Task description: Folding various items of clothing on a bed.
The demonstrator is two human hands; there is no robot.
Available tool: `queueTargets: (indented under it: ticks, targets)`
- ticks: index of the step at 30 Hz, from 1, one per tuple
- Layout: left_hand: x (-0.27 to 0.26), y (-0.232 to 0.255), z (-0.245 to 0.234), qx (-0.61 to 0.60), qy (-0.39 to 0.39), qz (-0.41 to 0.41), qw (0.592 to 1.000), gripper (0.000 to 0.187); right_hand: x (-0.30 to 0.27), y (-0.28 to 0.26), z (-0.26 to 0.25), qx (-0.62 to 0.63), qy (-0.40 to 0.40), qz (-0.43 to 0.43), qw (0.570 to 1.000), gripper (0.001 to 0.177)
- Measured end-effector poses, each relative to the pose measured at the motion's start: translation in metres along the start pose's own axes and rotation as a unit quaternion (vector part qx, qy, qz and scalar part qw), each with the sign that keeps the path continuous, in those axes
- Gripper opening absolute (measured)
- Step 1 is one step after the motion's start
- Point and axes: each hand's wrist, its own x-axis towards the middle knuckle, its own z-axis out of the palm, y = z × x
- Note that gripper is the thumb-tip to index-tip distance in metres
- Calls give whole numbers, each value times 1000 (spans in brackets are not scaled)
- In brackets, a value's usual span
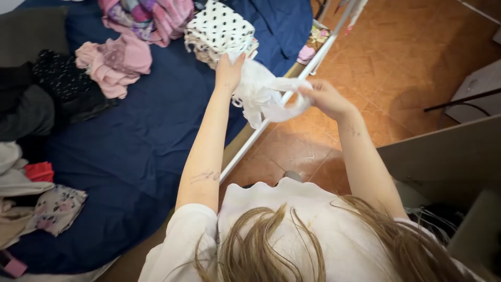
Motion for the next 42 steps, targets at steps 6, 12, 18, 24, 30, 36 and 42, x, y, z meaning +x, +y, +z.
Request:
queueTargets:
  ticks: [6, 12, 18, 24, 30, 36, 42]
  targets:
    - [-34, -17, 82, -33, -294, -126, 947, 86, -2, -76, -14, 149, -51, -107, 982, 41]
    - [-75, 125, 93, -104, -294, -63, 948, 48, -3, -73, -42, 133, -20, -117, 984, 41]
    - [-70, 112, 138, -253, -289, 2, 924, 36, 42, 83, -58, -34, 280, -292, 914, 29]
    - [-102, 191, 126, -370, -359, -81, 853, 38, -26, 197, 17, -265, 356, -178, 878, 62]
    - [-100, 145, 81, -328, -299, -65, 894, 35, -17, 417, -22, -132, 391, 105, 905, 37]
    - [-85, 59, -57, -300, -93, -196, 929, 33, -34, 316, -73, 79, 94, 304, 945, 45]
    - [-110, 41, -149, -220, -70, -328, 916, 35, -17, 266, -175, 141, -117, 230, 956, 31]
